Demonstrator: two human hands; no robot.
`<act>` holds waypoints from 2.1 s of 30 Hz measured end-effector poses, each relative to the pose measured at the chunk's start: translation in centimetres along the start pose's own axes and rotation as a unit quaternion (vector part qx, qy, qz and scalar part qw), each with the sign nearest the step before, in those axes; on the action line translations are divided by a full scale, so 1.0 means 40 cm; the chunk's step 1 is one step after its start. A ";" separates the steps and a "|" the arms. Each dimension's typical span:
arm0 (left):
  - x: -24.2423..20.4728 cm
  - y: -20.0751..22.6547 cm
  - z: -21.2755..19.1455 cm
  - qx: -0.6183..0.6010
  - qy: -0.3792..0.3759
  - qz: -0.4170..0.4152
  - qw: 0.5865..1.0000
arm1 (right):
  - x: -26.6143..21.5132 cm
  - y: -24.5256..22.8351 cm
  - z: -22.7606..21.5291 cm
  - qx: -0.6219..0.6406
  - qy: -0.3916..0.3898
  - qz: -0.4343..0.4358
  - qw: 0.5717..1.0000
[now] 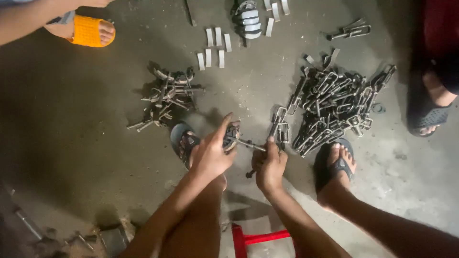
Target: The person sits on the floor and assembles metal hardware components by hand. They pick up a metal bracket and a small white rectangular piece, fit them together, and place the finished assembly into a pile on the floor.
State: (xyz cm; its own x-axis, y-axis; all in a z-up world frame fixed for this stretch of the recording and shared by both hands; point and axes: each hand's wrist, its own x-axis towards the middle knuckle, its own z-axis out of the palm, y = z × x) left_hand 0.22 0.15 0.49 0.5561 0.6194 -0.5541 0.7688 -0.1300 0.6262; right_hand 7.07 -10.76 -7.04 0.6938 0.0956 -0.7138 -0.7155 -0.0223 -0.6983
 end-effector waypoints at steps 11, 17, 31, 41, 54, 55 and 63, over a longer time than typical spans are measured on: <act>0.024 -0.093 0.093 -0.005 0.124 0.053 0.991 | -0.013 -0.076 0.017 -0.062 -0.118 -0.068 0.989; 0.006 -0.050 0.058 -0.089 0.070 -0.017 0.993 | 0.077 -0.028 -0.055 -0.274 -0.171 -0.311 0.894; -0.005 -0.033 0.036 -0.427 -0.032 -0.230 0.874 | 0.162 -0.062 0.003 -0.237 -0.437 -0.615 0.612; -0.008 -0.034 0.056 -0.159 -0.001 -0.208 0.965 | 0.125 -0.048 -0.010 -0.289 -0.316 -0.585 0.689; -0.005 -0.107 0.124 -0.175 0.118 -0.160 0.964 | 0.094 -0.021 -0.004 -0.240 -0.231 -0.522 0.785; 0.003 -0.133 0.132 -0.176 0.118 -0.160 0.964 | 0.089 -0.022 -0.004 -0.241 -0.231 -0.522 0.785; 0.027 -0.234 0.207 -0.157 0.254 0.083 0.951 | 0.059 0.009 0.015 -0.179 -0.184 -0.428 0.867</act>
State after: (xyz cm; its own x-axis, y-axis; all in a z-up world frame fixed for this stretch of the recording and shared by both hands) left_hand -3.76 -4.37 -10.49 0.3753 0.9151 -0.1471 0.5073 -0.0700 0.8589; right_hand 8.40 -9.93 -8.93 0.8372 0.5389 0.0932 0.1657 -0.0876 -0.9823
